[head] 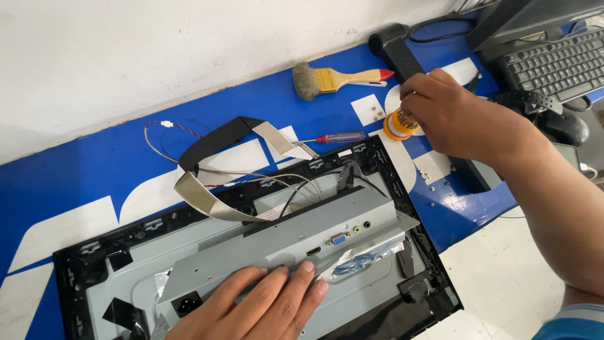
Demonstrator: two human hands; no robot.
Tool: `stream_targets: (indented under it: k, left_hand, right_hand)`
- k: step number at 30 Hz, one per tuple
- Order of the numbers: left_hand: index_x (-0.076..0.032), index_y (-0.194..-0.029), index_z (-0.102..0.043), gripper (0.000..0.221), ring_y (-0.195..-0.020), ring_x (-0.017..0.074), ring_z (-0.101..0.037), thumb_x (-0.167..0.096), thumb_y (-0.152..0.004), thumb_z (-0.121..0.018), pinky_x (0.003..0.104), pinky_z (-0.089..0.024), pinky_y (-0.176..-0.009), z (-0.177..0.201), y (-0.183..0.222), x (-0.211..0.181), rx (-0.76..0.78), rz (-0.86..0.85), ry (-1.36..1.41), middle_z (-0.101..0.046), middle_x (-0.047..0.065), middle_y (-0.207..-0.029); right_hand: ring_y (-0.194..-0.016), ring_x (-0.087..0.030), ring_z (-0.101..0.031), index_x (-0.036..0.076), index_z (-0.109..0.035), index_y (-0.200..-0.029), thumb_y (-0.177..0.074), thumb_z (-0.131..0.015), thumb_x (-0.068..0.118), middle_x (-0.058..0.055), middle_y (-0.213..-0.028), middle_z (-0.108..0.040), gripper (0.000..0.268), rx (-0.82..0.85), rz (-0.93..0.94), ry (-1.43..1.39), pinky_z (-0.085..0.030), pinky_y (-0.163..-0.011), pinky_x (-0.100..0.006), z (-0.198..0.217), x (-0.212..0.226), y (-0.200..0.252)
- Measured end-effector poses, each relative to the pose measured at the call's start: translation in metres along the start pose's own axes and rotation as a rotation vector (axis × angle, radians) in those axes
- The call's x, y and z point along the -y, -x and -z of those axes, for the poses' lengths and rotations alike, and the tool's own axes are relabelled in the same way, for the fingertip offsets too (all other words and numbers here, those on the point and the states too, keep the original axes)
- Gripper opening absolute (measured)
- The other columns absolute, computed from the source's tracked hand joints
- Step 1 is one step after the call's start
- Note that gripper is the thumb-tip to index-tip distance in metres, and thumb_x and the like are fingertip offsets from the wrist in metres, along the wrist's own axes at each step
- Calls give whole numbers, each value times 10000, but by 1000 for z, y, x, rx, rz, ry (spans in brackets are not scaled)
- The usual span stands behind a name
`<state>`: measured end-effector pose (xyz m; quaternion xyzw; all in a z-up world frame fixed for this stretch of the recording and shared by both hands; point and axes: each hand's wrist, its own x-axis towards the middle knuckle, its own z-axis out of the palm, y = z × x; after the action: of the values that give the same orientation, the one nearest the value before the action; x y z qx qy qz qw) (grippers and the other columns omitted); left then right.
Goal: Disassembling a computer monitor by removing screws and lifting the internal metal housing to access the main board.
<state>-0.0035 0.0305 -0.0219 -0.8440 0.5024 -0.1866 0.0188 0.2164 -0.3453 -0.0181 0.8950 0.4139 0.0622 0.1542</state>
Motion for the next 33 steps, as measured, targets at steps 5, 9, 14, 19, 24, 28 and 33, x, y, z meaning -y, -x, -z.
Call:
stream_targets:
  k: [5, 9, 14, 19, 24, 28, 33]
  left_hand:
    - [-112, -1457, -580, 436, -1207, 205, -605, -280, -1055, -589, 366, -538, -899, 0, -2, -1, -21, 13, 12, -668, 69, -1362]
    - [-114, -1412, -637, 389, -1143, 187, -631, -286, -1065, -599, 365, -543, -864, 1, -5, -3, -59, 57, 59, -704, 52, -1312]
    - [-121, -1439, -609, 412, -1165, 189, -620, -281, -1059, -596, 363, -545, -884, 1, -4, -2, -35, 40, 33, -688, 50, -1333]
    - [-119, -1426, -620, 385, -1156, 196, -623, -276, -1075, -581, 383, -546, -914, 9, -9, -1, -42, 85, 83, -681, 66, -1347]
    - [-119, -1391, -664, 357, -1063, 187, -623, -244, -1057, -680, 370, -534, -893, 12, -13, 1, -123, 106, 91, -700, 63, -1307]
    - [-76, -1373, -689, 338, -1048, 221, -624, -217, -1066, -691, 396, -536, -853, 12, -18, 0, -155, 143, 176, -709, 104, -1265]
    - [-86, -1298, -753, 266, -1053, 216, -655, -178, -1049, -740, 377, -564, -866, 15, -21, 1, -211, 141, 153, -739, 112, -1231]
  right_hand:
    - [-1086, -307, -651, -28, -633, -1005, -957, -674, 46, -222, -1194, -665, 97, -288, 128, -325, -580, -897, -426, 22, -6, 6]
    - [-1064, -330, -766, -14, -503, -924, -1009, -588, 31, -215, -1127, -746, 128, -385, 120, -527, -622, -738, -333, 49, 5, 17]
    - [-989, -302, -736, -29, -543, -1002, -972, -584, 14, -167, -962, -707, 67, -416, 194, -713, -645, -794, -361, 64, 41, 20]
    - [-850, -237, -714, -23, -621, -1010, -954, -616, 42, -152, -947, -671, 86, -362, 375, -780, -638, -756, -288, 91, 86, 15]
    - [-902, -287, -656, 6, -621, -1066, -950, -621, -2, -149, -1098, -624, 116, -223, 475, -822, -506, -698, -404, 113, 111, 15]
    - [-874, -326, -632, -24, -609, -1071, -972, -586, 15, -186, -1075, -604, 108, -254, 531, -803, -524, -728, -409, 113, 123, 8]
    - [-857, -341, -613, -46, -608, -1040, -957, -607, 14, -199, -1032, -618, 103, -278, 502, -756, -537, -737, -427, 111, 128, 4]
